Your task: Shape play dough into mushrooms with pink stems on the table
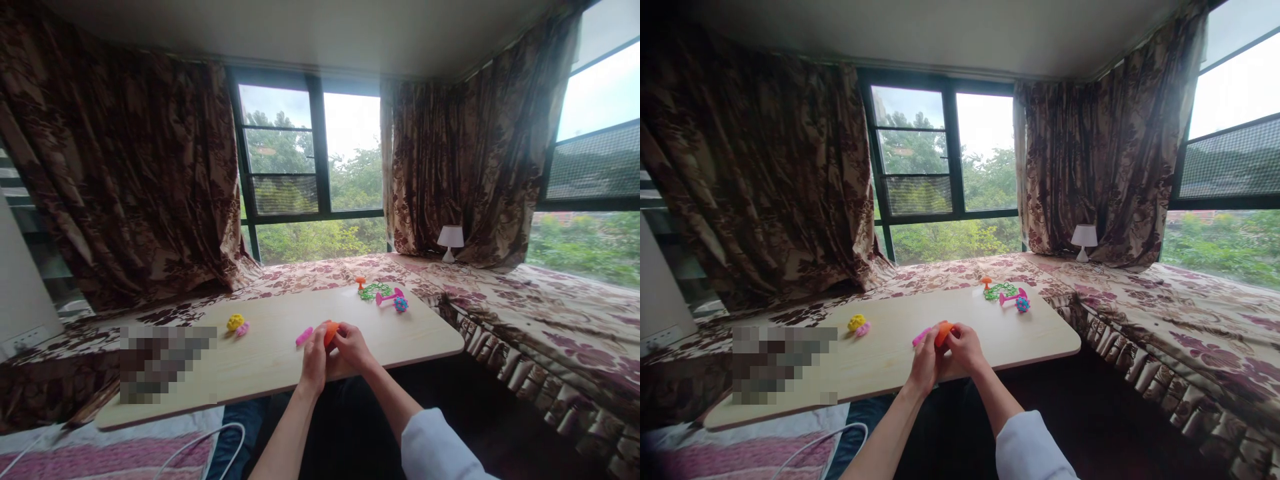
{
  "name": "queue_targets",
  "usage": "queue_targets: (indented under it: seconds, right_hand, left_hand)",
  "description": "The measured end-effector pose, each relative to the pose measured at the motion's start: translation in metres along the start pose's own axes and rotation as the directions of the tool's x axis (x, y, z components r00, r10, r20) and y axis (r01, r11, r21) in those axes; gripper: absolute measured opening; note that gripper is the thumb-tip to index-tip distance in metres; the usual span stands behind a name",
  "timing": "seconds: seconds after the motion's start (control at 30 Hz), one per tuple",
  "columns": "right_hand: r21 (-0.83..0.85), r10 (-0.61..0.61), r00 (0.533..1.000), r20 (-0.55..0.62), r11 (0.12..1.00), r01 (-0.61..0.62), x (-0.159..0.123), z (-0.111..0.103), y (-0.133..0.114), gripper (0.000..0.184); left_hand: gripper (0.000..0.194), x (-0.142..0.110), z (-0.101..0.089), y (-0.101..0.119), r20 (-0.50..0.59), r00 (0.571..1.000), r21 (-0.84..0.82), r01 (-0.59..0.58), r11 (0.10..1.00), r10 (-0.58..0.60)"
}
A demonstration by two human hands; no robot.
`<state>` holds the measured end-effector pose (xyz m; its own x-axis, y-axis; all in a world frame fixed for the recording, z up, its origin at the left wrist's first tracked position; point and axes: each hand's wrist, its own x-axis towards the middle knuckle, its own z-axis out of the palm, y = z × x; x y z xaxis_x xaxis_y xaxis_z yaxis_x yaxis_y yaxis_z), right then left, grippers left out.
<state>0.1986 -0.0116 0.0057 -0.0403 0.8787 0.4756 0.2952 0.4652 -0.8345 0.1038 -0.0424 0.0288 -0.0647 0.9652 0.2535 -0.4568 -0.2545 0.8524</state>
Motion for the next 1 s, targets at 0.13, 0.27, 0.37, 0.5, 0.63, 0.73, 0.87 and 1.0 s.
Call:
queue_targets:
  seconds: [0.13,0.27,0.37,0.5,0.63,0.73,0.87,1.0]
  right_hand:
    - [0.034,-0.013,0.999,0.037,0.999,0.012,-0.001,-0.002,-0.006,0.022]
    - [0.044,-0.008,0.999,0.034,0.999,0.007,-0.001,-0.003,-0.006,0.021]
    - [0.038,0.012,1.000,0.017,0.999,-0.012,-0.001,-0.002,-0.004,0.023]
    - [0.027,0.036,0.999,-0.002,0.999,-0.036,-0.002,-0.001,-0.004,0.022]
    - [0.041,0.023,1.000,0.016,0.999,-0.023,-0.003,-0.004,-0.010,0.023]
    - [0.070,0.001,1.000,0.029,0.998,-0.003,-0.004,-0.010,-0.015,0.024]
    - [0.100,-0.005,1.000,0.017,0.995,0.003,-0.004,-0.014,-0.020,0.025]
    - [0.105,-0.003,1.000,0.010,0.995,0.002,-0.004,-0.013,-0.020,0.025]
  left_hand:
    - [0.028,0.002,-0.003,-0.002,0.086,0.996,-0.028,0.006,1.000,-0.003]
    - [0.027,0.002,-0.004,-0.003,0.117,0.993,-0.051,0.015,0.999,-0.009]
    - [0.026,0.002,-0.004,-0.002,0.120,0.992,-0.078,0.036,0.996,-0.027]
    - [0.026,0.003,-0.003,-0.002,0.121,0.990,-0.135,0.087,0.987,-0.071]
    - [0.028,0.006,-0.008,0.001,0.119,0.985,-0.227,0.150,0.962,-0.125]
    - [0.032,0.009,-0.017,0.004,0.125,0.975,-0.294,0.215,0.931,-0.185]
    - [0.029,0.012,-0.024,0.007,0.152,0.960,-0.335,0.275,0.901,-0.236]
    - [0.027,0.010,-0.019,0.005,0.135,0.969,-0.344,0.243,0.907,-0.209]
